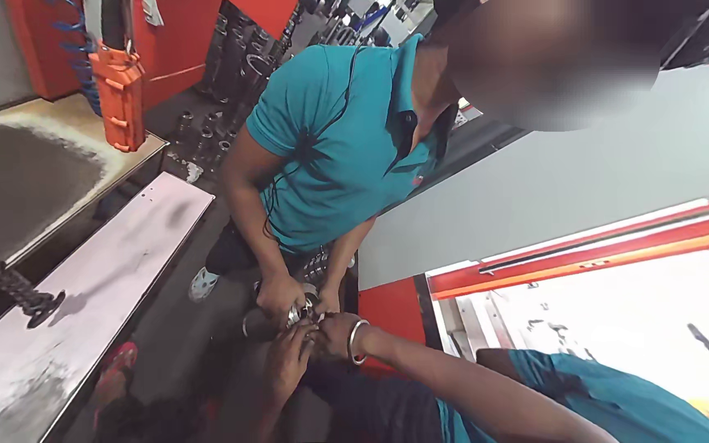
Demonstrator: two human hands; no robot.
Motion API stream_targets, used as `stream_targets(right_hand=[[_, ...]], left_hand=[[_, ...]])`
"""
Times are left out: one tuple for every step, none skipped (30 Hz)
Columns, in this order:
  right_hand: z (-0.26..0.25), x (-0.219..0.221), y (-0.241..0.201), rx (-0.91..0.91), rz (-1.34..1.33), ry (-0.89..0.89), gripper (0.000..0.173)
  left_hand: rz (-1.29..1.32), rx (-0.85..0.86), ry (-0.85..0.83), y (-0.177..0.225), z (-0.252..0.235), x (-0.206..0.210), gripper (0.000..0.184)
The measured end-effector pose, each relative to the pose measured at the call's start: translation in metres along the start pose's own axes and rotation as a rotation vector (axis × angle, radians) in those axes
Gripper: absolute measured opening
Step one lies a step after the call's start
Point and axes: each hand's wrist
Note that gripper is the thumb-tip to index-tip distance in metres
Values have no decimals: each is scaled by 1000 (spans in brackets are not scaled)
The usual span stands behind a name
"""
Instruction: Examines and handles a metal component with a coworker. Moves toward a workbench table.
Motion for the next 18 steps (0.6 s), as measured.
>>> stream_targets(right_hand=[[-2, 1, 1, 3, -20, 8, 61], [-4, 3, 3, 10, -38, 16, 61], [-5, 3, 2, 16, -55, 25, 59], [-6, 5, 2, 24, -75, 31, 59], [-5, 6, 1, 33, -105, 33, 58], [-4, 7, -1, 48, -150, 37, 58], [-2, 8, -4, 70, -210, 45, 58], [-1, 10, -7, 96, -280, 55, 58], [-1, 12, -9, 131, -364, 60, 58], [-1, 16, -9, 172, -461, 64, 57], [-2, 20, -8, 207, -566, 70, 56], [-5, 24, -7, 226, -688, 84, 55], [-8, 30, -7, 231, -824, 92, 53], [-8, 32, -6, 230, -949, 77, 52], [-7, 32, -6, 232, -1021, 51, 53], [-4, 29, -5, 236, -1009, 26, 57], [2, 24, -6, 237, -905, 16, 62], [10, 15, -9, 236, -726, 31, 65]], left_hand=[[-14, 8, 7, -1, 1, 1, 30], [-25, 16, 11, -3, 1, 3, 30], [-31, 20, 23, -5, 0, 4, 30], [-31, 16, 31, -5, 0, 5, 31], [-37, 10, 32, -5, 1, 6, 32], [-46, 10, 40, -5, 1, 5, 34], [-46, 15, 47, -5, 2, 5, 35], [-36, 20, 49, -5, 2, 4, 36], [-31, 23, 51, -5, 1, 4, 35], [-30, 29, 57, -4, 2, 5, 35], [-29, 31, 58, -3, 2, 5, 34], [-29, 27, 49, -3, 1, 3, 33], [-25, 24, 43, -4, 1, 2, 31], [-26, 29, 42, -5, 1, 2, 29], [-27, 39, 46, -5, 1, 2, 28], [-25, 51, 57, -6, 1, 4, 26], [-27, 57, 64, -6, 3, 5, 26], [-37, 66, 81, -6, 3, 6, 25]])
Point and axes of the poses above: each hand's wrist, its own z-axis away from the middle knuckle, its own x-axis out of the palm, y = z × x, and after that the axes turned 2 degrees about -x, right-handed
